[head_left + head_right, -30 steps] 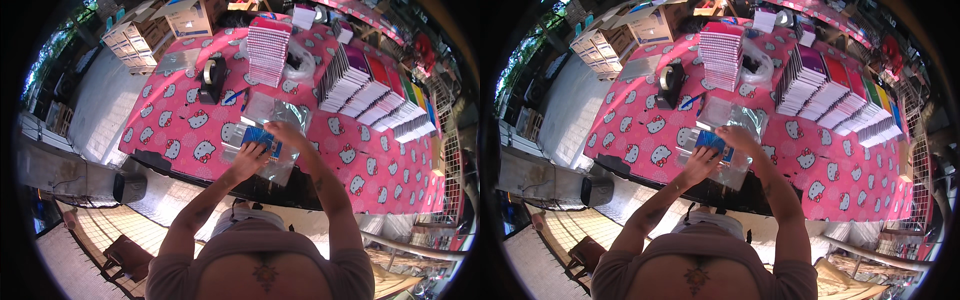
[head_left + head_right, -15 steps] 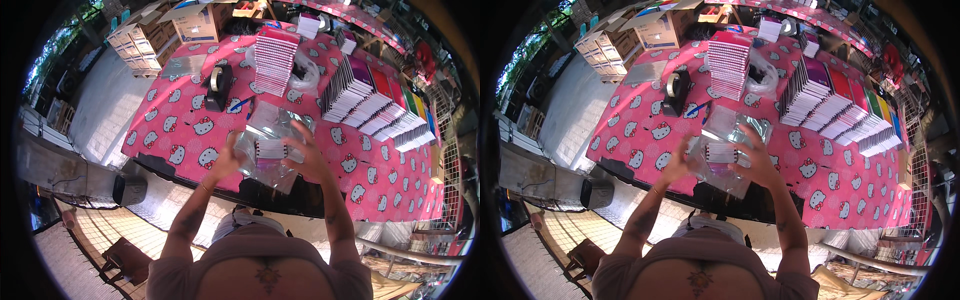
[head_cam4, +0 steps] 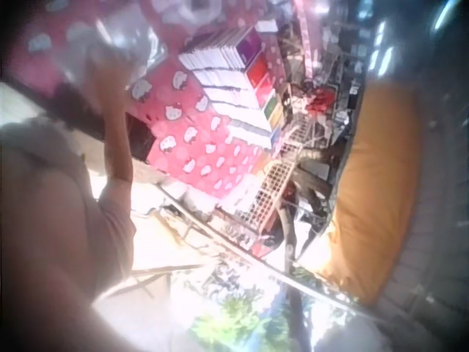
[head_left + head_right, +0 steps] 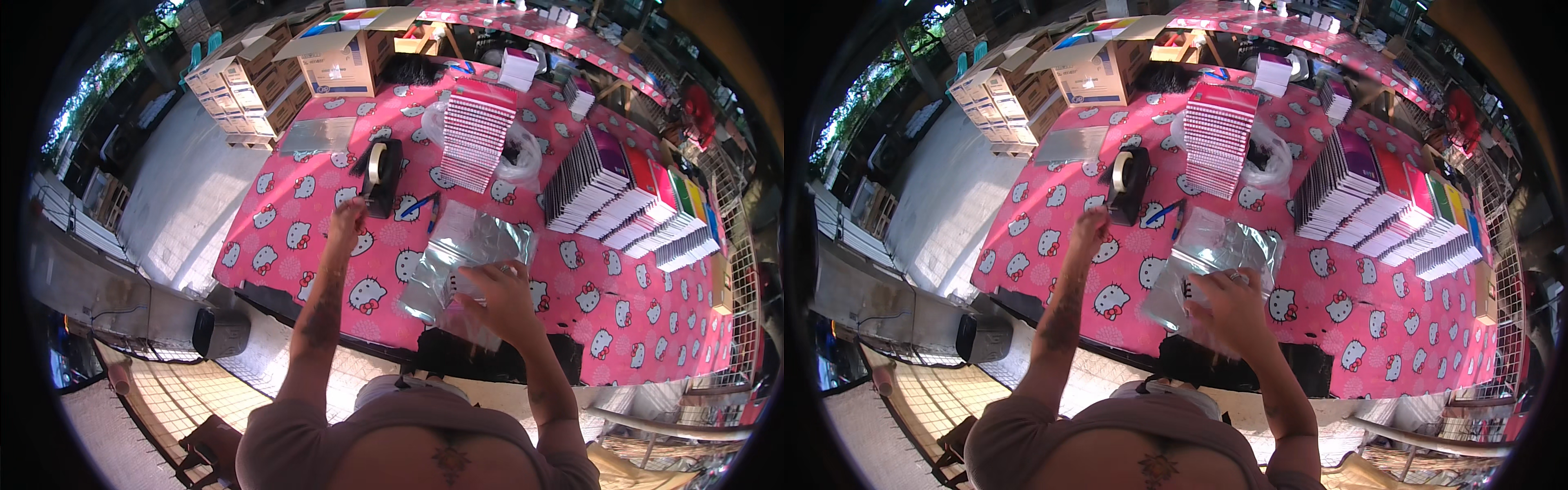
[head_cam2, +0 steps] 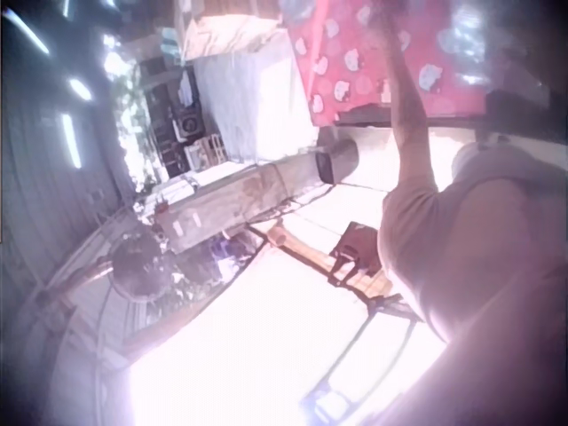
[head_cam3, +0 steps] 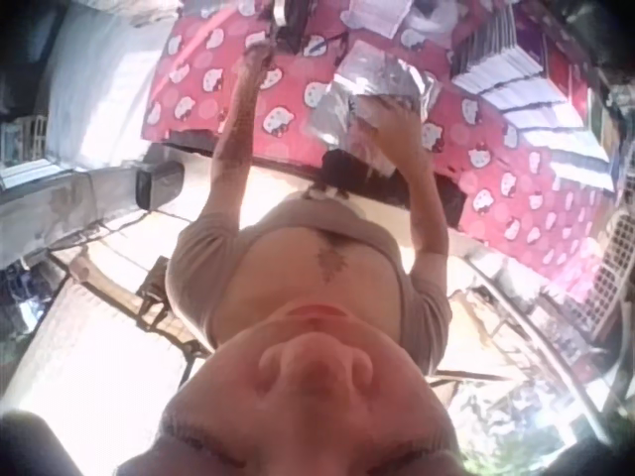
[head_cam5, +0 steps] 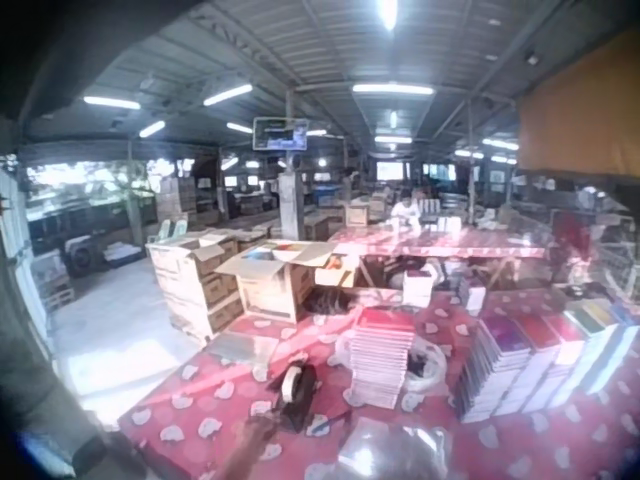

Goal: The person picks up a notebook from a stack, places it inside a clear plastic sleeve, and then seals the sleeve using adhesive tape from a dispenser.

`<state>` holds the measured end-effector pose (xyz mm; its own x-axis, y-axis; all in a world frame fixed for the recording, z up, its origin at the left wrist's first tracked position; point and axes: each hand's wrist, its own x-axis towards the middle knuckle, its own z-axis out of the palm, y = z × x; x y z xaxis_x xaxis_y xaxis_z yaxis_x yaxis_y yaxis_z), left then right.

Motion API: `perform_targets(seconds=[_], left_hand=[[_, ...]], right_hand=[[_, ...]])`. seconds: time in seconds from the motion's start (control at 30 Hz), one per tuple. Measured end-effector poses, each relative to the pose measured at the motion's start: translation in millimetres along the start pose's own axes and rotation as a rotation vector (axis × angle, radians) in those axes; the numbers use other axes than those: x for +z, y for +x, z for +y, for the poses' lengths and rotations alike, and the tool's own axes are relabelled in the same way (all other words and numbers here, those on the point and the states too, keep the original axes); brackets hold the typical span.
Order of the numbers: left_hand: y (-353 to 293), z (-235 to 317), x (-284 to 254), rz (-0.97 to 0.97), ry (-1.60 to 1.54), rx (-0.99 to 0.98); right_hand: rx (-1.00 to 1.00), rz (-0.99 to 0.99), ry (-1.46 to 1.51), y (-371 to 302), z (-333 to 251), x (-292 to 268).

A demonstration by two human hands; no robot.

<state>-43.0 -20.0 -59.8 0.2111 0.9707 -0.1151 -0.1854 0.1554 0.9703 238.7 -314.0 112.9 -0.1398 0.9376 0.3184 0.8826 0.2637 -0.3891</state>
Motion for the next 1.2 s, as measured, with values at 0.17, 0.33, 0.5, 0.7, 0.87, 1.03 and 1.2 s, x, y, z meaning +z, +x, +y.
perform_targets(seconds=[0.17,0.33,0.5,0.7,0.87,1.03,1.2], left_hand=[[-10,18,22,0.383,1.514,0.431],[-86,65,66,-0.277,0.816,0.413],[-135,82,126,-0.867,0.386,0.454],[-133,87,136,-0.843,0.579,0.734],[-141,94,142,-0.71,0.736,0.932],[-139,73,177,-0.692,0.844,1.017],[-143,59,194,-0.714,1.011,1.096]], right_hand=[[0.04,0.02,-0.093,5,-8,8],[0.102,0.008,-0.134,2,-8,6],[0.116,-0.051,-0.068,8,-11,1],[0.092,-0.113,-0.089,8,-16,5],[0.411,0.157,0.066,-34,29,-22],[-0.031,-0.081,0.213,-64,89,43],[-0.171,-0.03,0.255,-57,83,49]])
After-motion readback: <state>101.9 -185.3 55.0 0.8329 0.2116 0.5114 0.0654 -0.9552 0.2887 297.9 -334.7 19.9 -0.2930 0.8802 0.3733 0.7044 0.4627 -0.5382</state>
